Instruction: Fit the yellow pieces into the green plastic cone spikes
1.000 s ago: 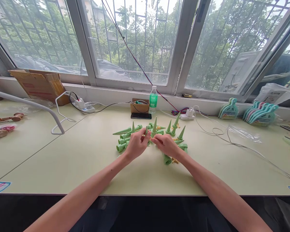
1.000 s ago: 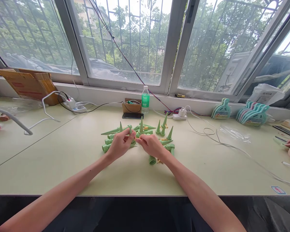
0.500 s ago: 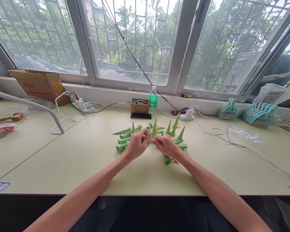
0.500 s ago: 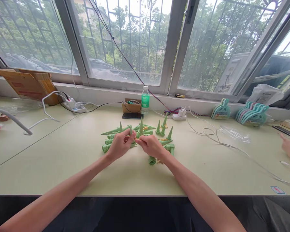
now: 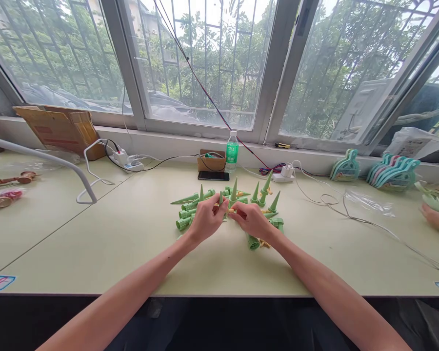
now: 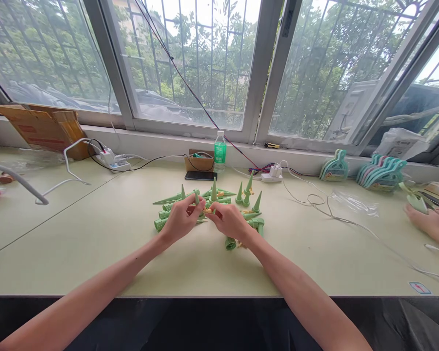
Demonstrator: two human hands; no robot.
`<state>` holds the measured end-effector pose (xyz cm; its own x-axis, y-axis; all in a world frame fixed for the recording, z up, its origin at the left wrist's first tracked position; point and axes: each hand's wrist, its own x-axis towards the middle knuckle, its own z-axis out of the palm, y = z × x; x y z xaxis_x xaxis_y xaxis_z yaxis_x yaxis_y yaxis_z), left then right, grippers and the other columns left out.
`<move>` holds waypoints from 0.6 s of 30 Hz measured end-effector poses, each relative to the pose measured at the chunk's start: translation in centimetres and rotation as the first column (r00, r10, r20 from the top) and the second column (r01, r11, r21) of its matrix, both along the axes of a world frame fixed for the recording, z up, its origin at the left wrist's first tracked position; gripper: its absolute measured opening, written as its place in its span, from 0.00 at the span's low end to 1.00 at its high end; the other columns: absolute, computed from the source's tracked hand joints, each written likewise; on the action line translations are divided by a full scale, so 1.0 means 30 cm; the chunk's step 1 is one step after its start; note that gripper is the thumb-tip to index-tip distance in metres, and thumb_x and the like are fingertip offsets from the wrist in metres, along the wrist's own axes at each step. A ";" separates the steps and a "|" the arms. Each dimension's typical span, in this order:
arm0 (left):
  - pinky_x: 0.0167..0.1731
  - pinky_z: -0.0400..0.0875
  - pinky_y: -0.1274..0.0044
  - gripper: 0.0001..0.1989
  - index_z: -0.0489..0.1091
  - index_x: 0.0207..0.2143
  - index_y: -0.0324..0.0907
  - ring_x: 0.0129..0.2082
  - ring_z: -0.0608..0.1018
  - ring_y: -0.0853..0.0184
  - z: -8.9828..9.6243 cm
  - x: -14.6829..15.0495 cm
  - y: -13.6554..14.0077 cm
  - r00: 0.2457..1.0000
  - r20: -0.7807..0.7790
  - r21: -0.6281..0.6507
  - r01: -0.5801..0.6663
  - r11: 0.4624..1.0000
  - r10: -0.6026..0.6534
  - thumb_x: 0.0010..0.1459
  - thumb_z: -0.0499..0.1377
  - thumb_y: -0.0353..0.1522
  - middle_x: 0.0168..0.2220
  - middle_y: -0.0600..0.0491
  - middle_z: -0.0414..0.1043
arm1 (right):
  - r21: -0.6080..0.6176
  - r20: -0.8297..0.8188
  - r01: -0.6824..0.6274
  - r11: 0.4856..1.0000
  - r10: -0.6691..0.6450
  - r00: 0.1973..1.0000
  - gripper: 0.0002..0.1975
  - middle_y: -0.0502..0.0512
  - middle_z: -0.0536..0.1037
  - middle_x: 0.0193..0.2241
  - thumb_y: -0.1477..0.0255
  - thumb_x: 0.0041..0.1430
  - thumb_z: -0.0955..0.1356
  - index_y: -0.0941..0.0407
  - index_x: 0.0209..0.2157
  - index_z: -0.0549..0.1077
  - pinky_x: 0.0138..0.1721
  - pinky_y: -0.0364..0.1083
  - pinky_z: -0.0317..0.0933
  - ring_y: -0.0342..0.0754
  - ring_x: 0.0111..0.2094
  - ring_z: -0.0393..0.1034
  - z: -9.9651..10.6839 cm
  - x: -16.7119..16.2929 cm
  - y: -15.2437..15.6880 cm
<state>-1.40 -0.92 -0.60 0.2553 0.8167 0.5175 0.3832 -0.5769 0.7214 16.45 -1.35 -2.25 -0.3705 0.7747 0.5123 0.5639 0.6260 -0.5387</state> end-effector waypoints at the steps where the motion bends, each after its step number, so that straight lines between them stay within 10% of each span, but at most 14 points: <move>1: 0.18 0.57 0.81 0.13 0.62 0.30 0.42 0.17 0.62 0.75 0.002 -0.002 -0.001 1.000 -0.011 -0.007 0.011 1.000 -0.011 0.63 0.52 0.40 0.23 0.58 0.62 | 0.006 0.003 -0.002 1.000 0.002 1.000 0.12 0.43 0.59 0.17 0.65 0.64 0.64 0.55 0.27 0.65 0.25 0.41 0.48 0.39 0.20 0.48 0.000 0.000 0.001; 18: 0.18 0.56 0.82 0.08 0.63 0.30 0.42 0.17 0.61 0.77 0.012 -0.007 -0.010 0.998 -0.037 -0.023 0.049 0.999 -0.050 0.59 0.56 0.35 0.24 0.58 0.64 | 0.036 0.062 -0.033 0.999 0.031 0.998 0.22 0.43 0.48 0.16 0.66 0.64 0.62 0.56 0.19 0.52 0.22 0.42 0.42 0.40 0.21 0.39 -0.008 -0.006 0.005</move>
